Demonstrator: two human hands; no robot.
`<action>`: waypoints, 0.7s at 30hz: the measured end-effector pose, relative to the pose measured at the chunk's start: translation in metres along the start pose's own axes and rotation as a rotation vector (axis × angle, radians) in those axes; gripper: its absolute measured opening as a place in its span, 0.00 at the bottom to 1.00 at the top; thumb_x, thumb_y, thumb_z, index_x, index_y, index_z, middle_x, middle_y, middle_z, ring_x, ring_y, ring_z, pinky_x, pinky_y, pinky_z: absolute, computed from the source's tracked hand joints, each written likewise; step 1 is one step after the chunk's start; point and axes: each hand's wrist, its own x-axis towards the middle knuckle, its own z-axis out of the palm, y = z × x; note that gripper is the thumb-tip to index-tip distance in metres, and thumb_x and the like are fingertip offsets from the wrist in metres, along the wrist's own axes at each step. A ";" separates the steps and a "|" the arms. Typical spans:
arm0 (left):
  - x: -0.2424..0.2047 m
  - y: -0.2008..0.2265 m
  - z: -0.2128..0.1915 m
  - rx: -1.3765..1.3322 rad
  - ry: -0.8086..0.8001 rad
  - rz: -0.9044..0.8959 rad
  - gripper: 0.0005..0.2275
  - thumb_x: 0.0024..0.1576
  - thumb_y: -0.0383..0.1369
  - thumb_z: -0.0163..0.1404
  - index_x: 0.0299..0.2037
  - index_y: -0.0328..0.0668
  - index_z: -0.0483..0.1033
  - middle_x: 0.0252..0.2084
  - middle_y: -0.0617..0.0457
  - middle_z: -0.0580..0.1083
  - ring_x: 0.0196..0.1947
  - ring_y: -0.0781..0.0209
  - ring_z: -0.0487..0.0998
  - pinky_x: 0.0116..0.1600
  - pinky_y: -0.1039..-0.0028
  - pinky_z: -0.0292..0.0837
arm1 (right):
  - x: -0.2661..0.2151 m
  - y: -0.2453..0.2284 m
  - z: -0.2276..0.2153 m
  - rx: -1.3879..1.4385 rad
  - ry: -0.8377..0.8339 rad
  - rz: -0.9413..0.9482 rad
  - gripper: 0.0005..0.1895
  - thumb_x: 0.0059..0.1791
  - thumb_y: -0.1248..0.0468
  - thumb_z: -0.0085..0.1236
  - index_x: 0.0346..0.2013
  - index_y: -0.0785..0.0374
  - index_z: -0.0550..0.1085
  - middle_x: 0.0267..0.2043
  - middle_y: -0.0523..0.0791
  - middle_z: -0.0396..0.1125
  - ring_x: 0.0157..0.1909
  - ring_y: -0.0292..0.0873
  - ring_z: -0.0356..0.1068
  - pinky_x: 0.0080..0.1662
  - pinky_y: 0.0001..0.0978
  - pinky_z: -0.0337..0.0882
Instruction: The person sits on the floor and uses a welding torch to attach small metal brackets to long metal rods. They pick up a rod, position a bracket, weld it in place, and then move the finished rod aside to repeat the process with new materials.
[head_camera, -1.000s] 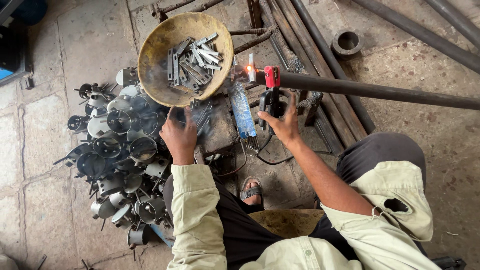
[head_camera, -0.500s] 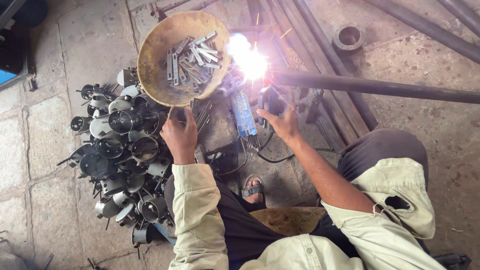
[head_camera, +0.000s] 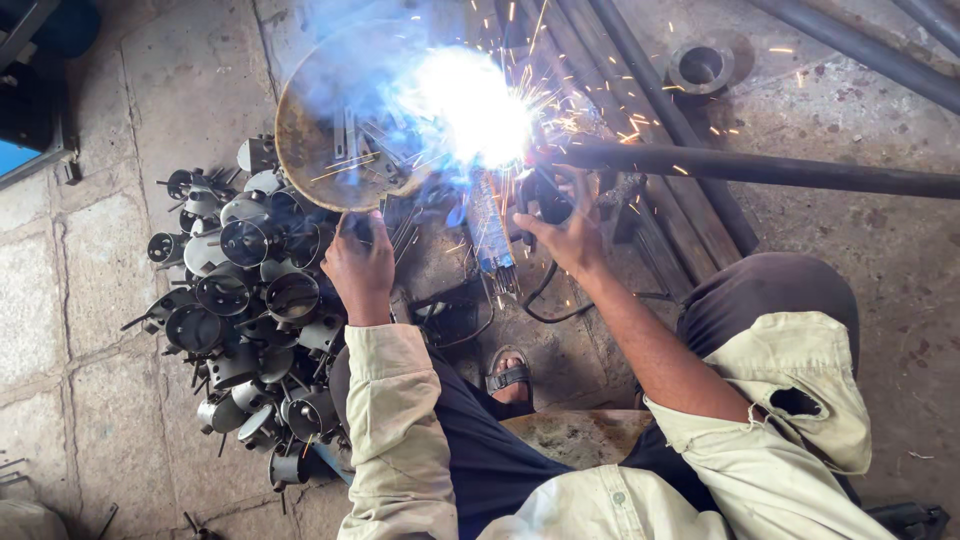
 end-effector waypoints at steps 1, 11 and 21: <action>0.000 0.001 -0.001 -0.033 -0.031 -0.044 0.13 0.62 0.45 0.50 0.46 0.47 0.81 0.36 0.49 0.81 0.37 0.47 0.83 0.47 0.57 0.72 | 0.001 -0.004 0.000 0.111 0.033 -0.007 0.46 0.36 0.43 0.72 0.63 0.54 0.63 0.58 0.51 0.65 0.62 0.52 0.66 0.62 0.51 0.70; -0.003 0.009 0.000 0.000 -0.044 -0.051 0.13 0.63 0.45 0.51 0.46 0.48 0.81 0.36 0.49 0.81 0.41 0.45 0.82 0.50 0.56 0.72 | 0.009 -0.011 -0.017 0.565 0.138 0.097 0.41 0.38 0.51 0.68 0.62 0.57 0.65 0.55 0.50 0.66 0.53 0.46 0.70 0.50 0.42 0.77; -0.004 0.008 0.013 0.059 -0.053 0.011 0.13 0.62 0.44 0.52 0.37 0.44 0.78 0.32 0.46 0.80 0.34 0.44 0.82 0.42 0.57 0.75 | 0.016 -0.013 -0.028 0.945 0.110 0.230 0.26 0.44 0.57 0.58 0.55 0.58 0.65 0.34 0.47 0.69 0.27 0.41 0.69 0.31 0.36 0.76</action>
